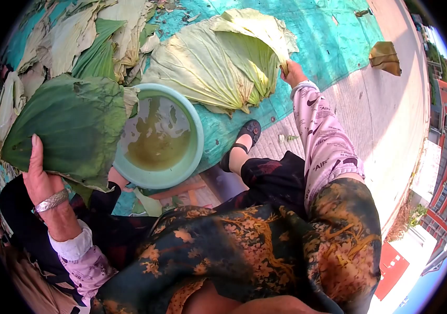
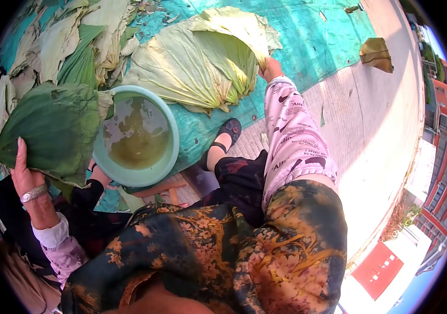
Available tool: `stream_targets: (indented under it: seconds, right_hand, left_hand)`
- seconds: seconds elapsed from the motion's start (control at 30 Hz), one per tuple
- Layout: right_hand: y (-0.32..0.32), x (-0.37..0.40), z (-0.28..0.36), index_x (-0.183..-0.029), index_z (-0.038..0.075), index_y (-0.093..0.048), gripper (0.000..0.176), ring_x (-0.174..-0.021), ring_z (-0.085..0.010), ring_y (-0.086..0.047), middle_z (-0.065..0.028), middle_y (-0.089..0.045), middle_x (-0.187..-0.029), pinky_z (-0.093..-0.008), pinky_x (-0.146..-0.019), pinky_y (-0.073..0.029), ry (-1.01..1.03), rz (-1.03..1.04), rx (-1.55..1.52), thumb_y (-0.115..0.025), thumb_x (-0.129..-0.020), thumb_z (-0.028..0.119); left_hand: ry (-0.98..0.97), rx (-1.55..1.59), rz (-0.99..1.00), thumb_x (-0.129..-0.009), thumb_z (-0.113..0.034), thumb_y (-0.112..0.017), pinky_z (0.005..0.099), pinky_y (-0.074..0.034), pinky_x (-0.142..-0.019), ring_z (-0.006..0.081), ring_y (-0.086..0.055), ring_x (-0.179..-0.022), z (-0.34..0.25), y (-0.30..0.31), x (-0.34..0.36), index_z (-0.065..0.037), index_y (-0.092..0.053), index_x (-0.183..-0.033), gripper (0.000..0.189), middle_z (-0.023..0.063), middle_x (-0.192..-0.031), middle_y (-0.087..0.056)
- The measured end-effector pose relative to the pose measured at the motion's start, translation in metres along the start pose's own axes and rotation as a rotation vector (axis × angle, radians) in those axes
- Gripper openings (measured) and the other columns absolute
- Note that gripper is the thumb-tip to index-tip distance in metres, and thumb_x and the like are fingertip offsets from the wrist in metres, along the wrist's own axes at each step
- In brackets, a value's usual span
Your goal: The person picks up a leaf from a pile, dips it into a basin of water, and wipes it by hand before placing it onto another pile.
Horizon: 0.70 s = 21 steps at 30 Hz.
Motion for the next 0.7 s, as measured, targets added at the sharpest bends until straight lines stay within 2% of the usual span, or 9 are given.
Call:
stream_targets:
  seconds: [0.1, 0.13, 0.23, 0.3, 0.37, 0.4, 0.5, 0.63, 0.7]
  right_hand:
    - [0.011, -0.004, -0.015, -0.084, 0.012, -0.052, 0.011, -0.053, -0.0140, -0.051, -0.0037, -0.056, -0.068, -0.0280, -0.041, -0.039, -0.050, -0.069, 0.040, -0.049, -0.083, 0.023]
    - [0.011, -0.009, -0.022, -0.084, 0.011, -0.053, 0.015, -0.054, -0.0162, -0.051, -0.0050, -0.056, -0.068, -0.0300, -0.042, -0.040, -0.089, -0.067, 0.154, -0.049, -0.084, 0.025]
    - [0.019, 0.014, -0.012, -0.083, 0.004, -0.056, 0.016, -0.063, -0.0242, -0.058, -0.0092, -0.059, -0.070, -0.0383, -0.046, -0.045, 0.125, -0.300, -0.038, -0.051, -0.081, 0.019]
    - [0.018, -0.001, 0.017, -0.083, 0.003, -0.056, 0.019, -0.059, -0.0229, -0.057, -0.0092, -0.059, -0.071, -0.0367, -0.048, -0.046, 0.562, -0.266, 0.523, -0.047, -0.084, 0.020]
    - [0.029, -0.011, 0.016, -0.083, 0.006, -0.054, 0.023, -0.055, -0.0191, -0.053, -0.0068, -0.058, -0.073, -0.0319, -0.047, -0.044, 0.512, -0.257, 0.439, -0.047, -0.085, 0.028]
    - [0.015, 0.018, -0.001, -0.083, 0.008, -0.055, 0.019, -0.057, -0.0179, -0.055, -0.0072, -0.060, -0.075, -0.0304, -0.045, -0.044, 0.184, -0.113, 0.280, -0.047, -0.084, 0.025]
    - [0.002, 0.009, -0.047, -0.083, 0.009, -0.055, 0.015, -0.058, -0.0173, -0.056, -0.0064, -0.060, -0.075, -0.0300, -0.044, -0.045, -0.111, 0.000, 0.276, -0.046, -0.083, 0.021]
    - [0.005, 0.005, -0.026, -0.083, 0.010, -0.058, 0.008, -0.063, -0.0243, -0.059, -0.0089, -0.060, -0.075, -0.0379, -0.046, -0.047, 0.004, -0.103, 0.107, -0.052, -0.079, 0.014]
    - [0.004, 0.006, -0.043, -0.082, 0.009, -0.059, 0.009, -0.063, -0.0229, -0.060, -0.0071, -0.061, -0.073, -0.0388, -0.047, -0.048, -0.075, -0.036, 0.171, -0.052, -0.080, 0.015]
  left_hand:
    - [0.015, -0.006, -0.020, -0.080, -0.011, -0.064, 0.0319, -0.047, -0.083, 0.0201, -0.056, -0.097, 0.001, 0.000, -0.001, -0.001, -0.050, -0.116, 0.040, 0.0088, -0.111, -0.056]
    - [0.022, -0.005, -0.025, -0.079, -0.010, -0.064, 0.0320, -0.047, -0.083, 0.0199, -0.056, -0.097, 0.000, -0.001, 0.000, -0.001, -0.049, -0.116, 0.041, 0.0091, -0.111, -0.056]
    - [0.024, 0.009, -0.014, -0.079, -0.009, -0.065, 0.0321, -0.047, -0.083, 0.0195, -0.056, -0.097, 0.001, 0.010, 0.003, 0.001, -0.049, -0.117, 0.042, 0.0096, -0.111, -0.055]
    - [0.000, 0.012, 0.031, -0.079, -0.009, -0.065, 0.0321, -0.047, -0.083, 0.0194, -0.056, -0.097, -0.001, 0.007, 0.005, 0.001, -0.049, -0.116, 0.042, 0.0096, -0.111, -0.056]
    - [0.004, 0.014, 0.026, -0.079, -0.009, -0.064, 0.0319, -0.047, -0.083, 0.0193, -0.056, -0.097, 0.001, 0.009, 0.003, 0.001, -0.049, -0.116, 0.041, 0.0096, -0.111, -0.056]
    - [0.005, 0.017, 0.023, -0.079, -0.009, -0.064, 0.0318, -0.047, -0.082, 0.0193, -0.057, -0.096, 0.001, 0.010, 0.002, 0.001, -0.049, -0.116, 0.040, 0.0096, -0.111, -0.056]
    - [0.033, 0.020, 0.009, -0.079, -0.008, -0.063, 0.0313, -0.047, -0.082, 0.0192, -0.057, -0.096, 0.001, 0.006, 0.004, 0.002, -0.051, -0.114, 0.037, 0.0101, -0.110, -0.056]
    - [0.045, 0.017, -0.018, -0.079, -0.008, -0.063, 0.0311, -0.047, -0.083, 0.0193, -0.057, -0.095, 0.002, 0.006, 0.006, 0.003, -0.053, -0.111, 0.034, 0.0110, -0.108, -0.057]
    - [0.055, 0.023, -0.024, -0.079, -0.008, -0.063, 0.0312, -0.047, -0.083, 0.0193, -0.057, -0.095, 0.006, 0.013, 0.000, 0.003, -0.054, -0.109, 0.033, 0.0114, -0.107, -0.058]
Point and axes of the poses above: each hand's wrist, its own x-axis away from the middle knuckle, its own y-axis out of the back of the hand, z = x × y, the point moved 8 cm from there along -x, towards the middle knuckle
